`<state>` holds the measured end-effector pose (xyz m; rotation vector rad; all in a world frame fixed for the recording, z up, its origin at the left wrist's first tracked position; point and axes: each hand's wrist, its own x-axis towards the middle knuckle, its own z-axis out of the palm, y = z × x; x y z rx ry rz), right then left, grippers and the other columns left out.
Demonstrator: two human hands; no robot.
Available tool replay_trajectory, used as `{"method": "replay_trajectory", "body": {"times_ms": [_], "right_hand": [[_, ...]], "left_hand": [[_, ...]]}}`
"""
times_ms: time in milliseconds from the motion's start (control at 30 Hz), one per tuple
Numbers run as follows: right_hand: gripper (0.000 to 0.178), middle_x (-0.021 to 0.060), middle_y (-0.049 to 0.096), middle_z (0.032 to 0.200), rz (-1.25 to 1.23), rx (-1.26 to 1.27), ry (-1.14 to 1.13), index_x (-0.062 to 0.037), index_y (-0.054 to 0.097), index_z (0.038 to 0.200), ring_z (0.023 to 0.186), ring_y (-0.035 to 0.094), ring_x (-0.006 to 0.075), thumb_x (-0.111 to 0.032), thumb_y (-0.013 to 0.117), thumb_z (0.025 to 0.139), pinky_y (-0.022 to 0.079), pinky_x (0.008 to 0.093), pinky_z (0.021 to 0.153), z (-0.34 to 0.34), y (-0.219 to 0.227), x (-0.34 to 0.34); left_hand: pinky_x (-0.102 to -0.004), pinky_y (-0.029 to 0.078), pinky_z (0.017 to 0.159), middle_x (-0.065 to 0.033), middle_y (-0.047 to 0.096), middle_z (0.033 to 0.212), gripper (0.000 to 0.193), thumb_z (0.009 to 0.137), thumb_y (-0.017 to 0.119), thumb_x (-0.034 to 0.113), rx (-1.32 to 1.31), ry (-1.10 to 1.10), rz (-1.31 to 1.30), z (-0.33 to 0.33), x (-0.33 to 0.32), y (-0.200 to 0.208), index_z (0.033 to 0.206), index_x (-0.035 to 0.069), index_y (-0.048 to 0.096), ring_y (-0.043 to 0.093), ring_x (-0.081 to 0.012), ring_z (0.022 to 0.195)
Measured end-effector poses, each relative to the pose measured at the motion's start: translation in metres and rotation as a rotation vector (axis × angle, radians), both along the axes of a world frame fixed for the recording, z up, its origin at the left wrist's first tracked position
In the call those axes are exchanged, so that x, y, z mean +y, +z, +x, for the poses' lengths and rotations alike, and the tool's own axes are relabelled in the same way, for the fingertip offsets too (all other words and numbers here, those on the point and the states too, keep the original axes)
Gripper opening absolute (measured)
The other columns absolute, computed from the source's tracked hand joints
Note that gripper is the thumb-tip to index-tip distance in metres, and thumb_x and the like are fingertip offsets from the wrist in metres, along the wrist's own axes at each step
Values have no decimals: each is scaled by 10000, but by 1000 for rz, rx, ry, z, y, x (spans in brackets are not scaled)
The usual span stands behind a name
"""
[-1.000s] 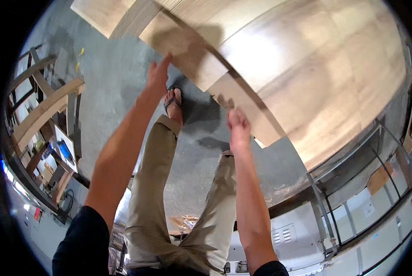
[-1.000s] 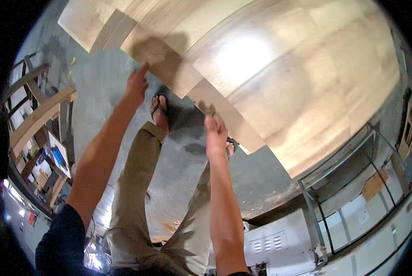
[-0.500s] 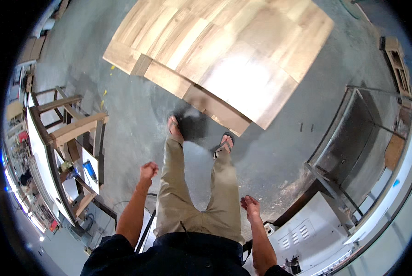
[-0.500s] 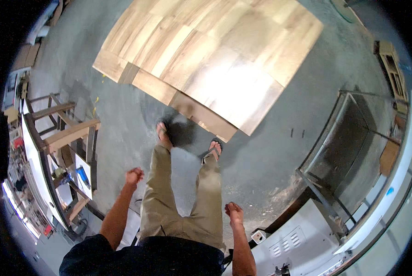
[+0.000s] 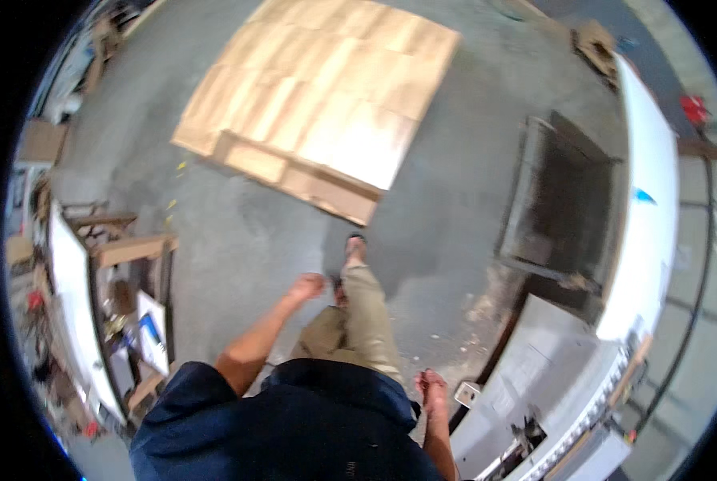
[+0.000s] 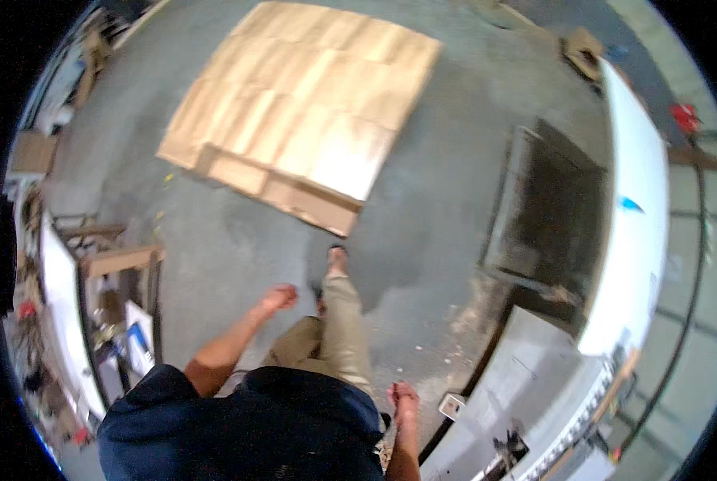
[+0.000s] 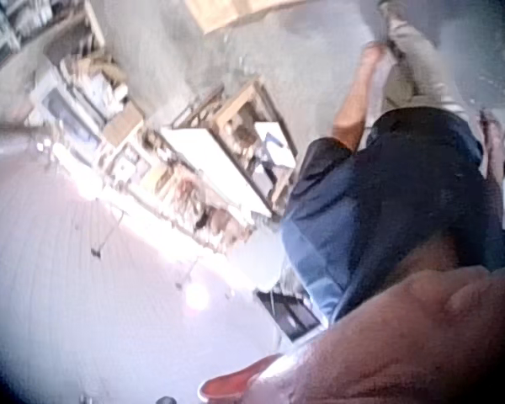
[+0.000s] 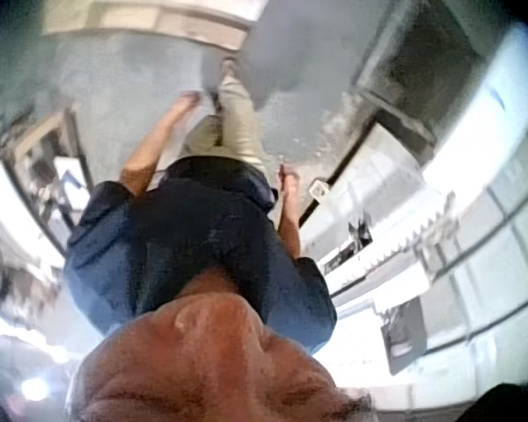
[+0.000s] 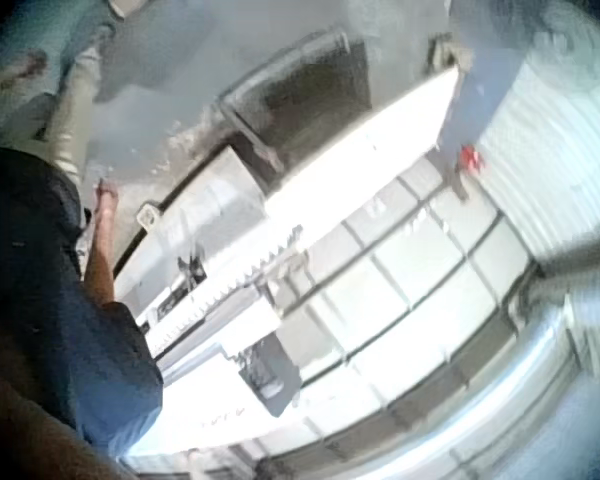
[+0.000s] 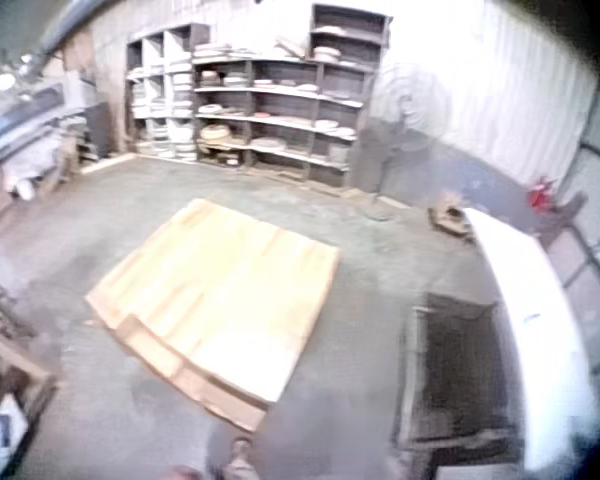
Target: The person takes wood planks from a table and stacks them onto a large wooden pallet by hand, aligning each plank into a grid pattern.
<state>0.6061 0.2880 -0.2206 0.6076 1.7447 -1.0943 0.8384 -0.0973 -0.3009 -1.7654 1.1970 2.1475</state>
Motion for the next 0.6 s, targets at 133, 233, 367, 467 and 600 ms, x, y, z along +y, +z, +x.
{"method": "replay_trajectory", "body": {"times_ms": [133, 233, 367, 467, 600], "right_hand": [[284, 70, 655, 861, 57, 168, 98, -27, 621, 1012, 758, 627, 168, -214, 671, 805, 520, 311, 712, -44, 21, 58], [299, 72, 652, 861, 69, 358, -79, -2, 612, 1032, 773, 623, 172, -204, 657, 816, 517, 303, 711, -98, 54, 82], [391, 78, 627, 991, 65, 858, -148, 57, 557, 1123, 880, 590, 148, -205, 633, 842, 464, 266, 802, -178, 99, 78], [410, 124, 612, 1079, 217, 1145, -108, 22, 542, 1164, 1016, 563, 199, -203, 623, 832, 426, 311, 898, -255, 159, 73], [566, 278, 466, 1240, 664, 1565, 171, 61, 451, 1233, 1173, 433, 403, -263, 616, 798, 319, 453, 1010, -392, 205, 122]], "left_hand": [[-242, 468, 526, -39, 594, 731, 228, 890, 533, 272, 78, 245, 29, 32, 10, -54, 883, 52, 597, 554, -120, 603], [-263, 411, 394, -46, 528, 604, 233, 896, 491, 212, 49, 321, 98, 21, 30, -45, 724, 59, 528, 508, -140, 476], [-298, 412, 373, -72, 538, 614, 206, 897, 475, 208, -167, 207, 61, 20, 52, -39, 782, 49, 536, 492, -178, 432], [-308, 413, 389, -72, 553, 631, 193, 897, 477, 210, -242, 201, 110, -22, 64, -13, 823, 47, 549, 507, -176, 449], [-309, 419, 420, -76, 539, 621, 215, 898, 475, 237, -278, 105, 79, -109, 76, -21, 839, 44, 551, 506, -174, 483]]}}
